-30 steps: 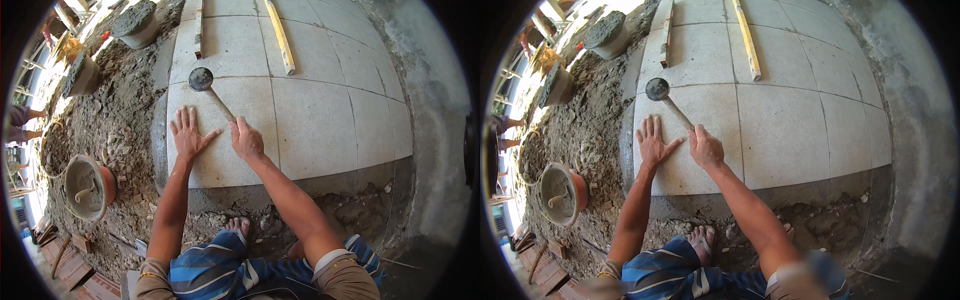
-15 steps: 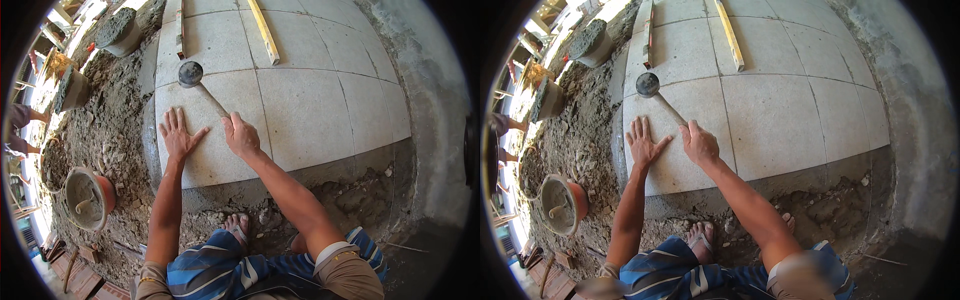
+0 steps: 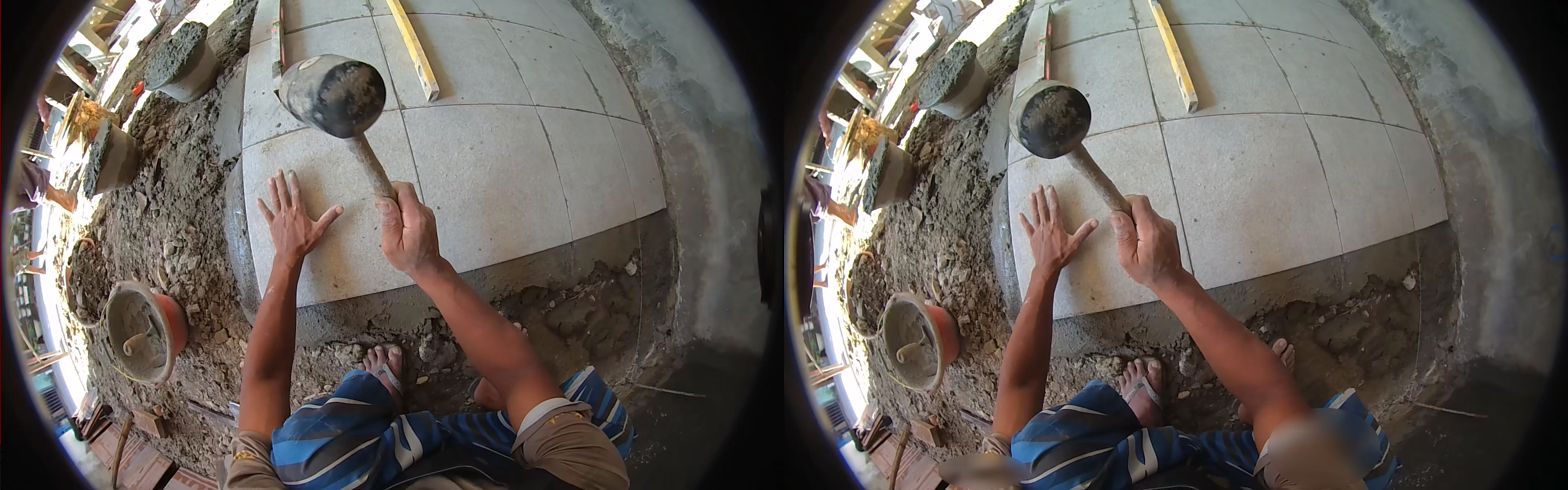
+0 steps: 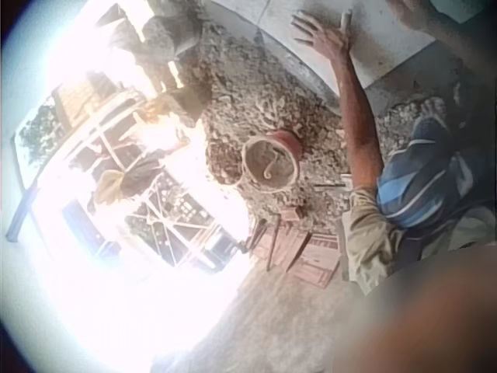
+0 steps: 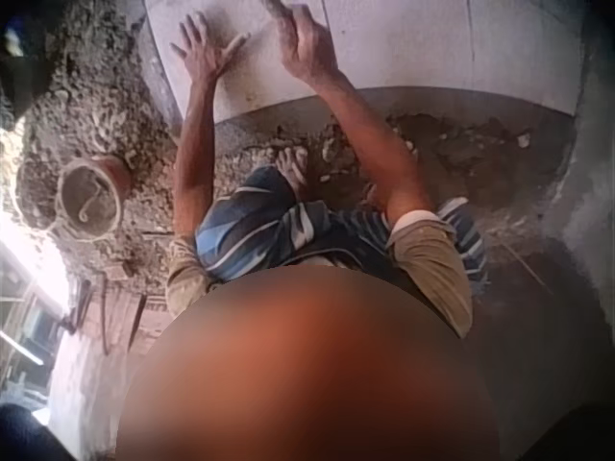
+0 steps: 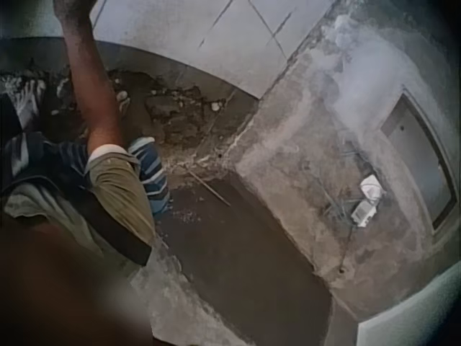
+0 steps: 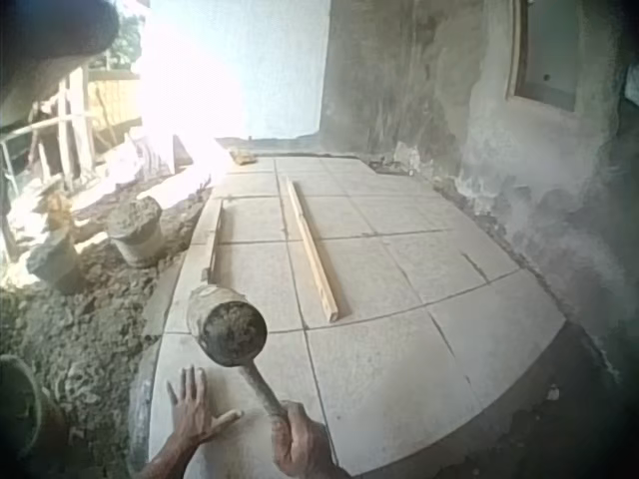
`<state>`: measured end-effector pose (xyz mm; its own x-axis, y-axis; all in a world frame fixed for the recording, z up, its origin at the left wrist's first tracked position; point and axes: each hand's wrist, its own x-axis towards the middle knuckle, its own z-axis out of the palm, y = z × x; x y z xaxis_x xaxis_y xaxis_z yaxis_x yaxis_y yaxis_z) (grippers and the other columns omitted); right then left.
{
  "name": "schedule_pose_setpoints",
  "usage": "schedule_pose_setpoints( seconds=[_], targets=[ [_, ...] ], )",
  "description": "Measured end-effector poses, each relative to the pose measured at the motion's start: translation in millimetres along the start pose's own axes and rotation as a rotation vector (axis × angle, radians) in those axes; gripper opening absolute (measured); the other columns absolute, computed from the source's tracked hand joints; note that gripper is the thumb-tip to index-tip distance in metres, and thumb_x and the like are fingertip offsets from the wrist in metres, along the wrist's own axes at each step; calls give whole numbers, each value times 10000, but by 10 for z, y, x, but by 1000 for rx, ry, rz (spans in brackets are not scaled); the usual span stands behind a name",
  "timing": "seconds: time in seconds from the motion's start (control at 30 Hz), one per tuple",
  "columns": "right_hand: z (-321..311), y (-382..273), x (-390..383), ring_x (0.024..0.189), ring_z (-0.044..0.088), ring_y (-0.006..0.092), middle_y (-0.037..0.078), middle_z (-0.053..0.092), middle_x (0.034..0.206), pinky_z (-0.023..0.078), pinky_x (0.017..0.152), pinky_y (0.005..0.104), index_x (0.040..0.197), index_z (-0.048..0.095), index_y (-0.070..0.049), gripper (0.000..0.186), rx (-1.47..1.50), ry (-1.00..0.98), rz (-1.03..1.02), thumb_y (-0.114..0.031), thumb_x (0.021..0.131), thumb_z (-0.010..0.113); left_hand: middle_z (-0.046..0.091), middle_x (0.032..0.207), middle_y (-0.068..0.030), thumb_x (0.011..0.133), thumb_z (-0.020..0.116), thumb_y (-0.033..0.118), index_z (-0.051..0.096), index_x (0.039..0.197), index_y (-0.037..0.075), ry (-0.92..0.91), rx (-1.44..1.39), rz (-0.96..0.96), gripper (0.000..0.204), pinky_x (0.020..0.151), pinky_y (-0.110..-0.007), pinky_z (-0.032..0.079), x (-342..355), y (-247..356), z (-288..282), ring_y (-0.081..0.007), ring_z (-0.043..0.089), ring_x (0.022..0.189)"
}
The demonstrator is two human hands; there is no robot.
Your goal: Applying mortar and laying a ceramic tile on a floor.
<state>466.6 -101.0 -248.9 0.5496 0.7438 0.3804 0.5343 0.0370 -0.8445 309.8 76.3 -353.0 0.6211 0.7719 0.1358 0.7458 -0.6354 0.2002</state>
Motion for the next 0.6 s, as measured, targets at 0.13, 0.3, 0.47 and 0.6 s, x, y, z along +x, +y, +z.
schedule_pose_setpoints(
  seconds=[0.13,0.3,0.47,0.6],
  targets=[
    [104,344,-21,714,665,475,239,661,809,515,610,544,1026,498,-31,285,-215,-75,141,-312,1074,514,159,1710,-214,778,510,923,240,1628,15,-127,21,-8,1273,1223,-684,34,32,188,75,-381,80,1597],
    [137,629,-78,763,664,506,281,676,865,530,647,573,992,478,-31,299,-431,-230,282,-317,1070,512,159,1714,-202,773,505,929,248,1628,19,-115,30,-22,1274,1230,-669,38,37,202,68,-369,89,1598],
    [132,684,-70,770,674,497,288,684,879,535,646,562,985,494,-27,329,-429,-233,319,-342,1078,485,163,1716,-191,773,514,923,255,1627,22,-111,6,-17,1269,1233,-664,36,29,216,49,-365,94,1598],
    [185,723,-107,801,682,502,296,693,906,550,661,555,1019,512,-22,338,-370,-163,229,-353,1078,480,163,1717,-187,772,525,919,258,1626,21,-106,20,-19,1268,1233,-663,36,51,223,44,-362,97,1598]
  ],
)
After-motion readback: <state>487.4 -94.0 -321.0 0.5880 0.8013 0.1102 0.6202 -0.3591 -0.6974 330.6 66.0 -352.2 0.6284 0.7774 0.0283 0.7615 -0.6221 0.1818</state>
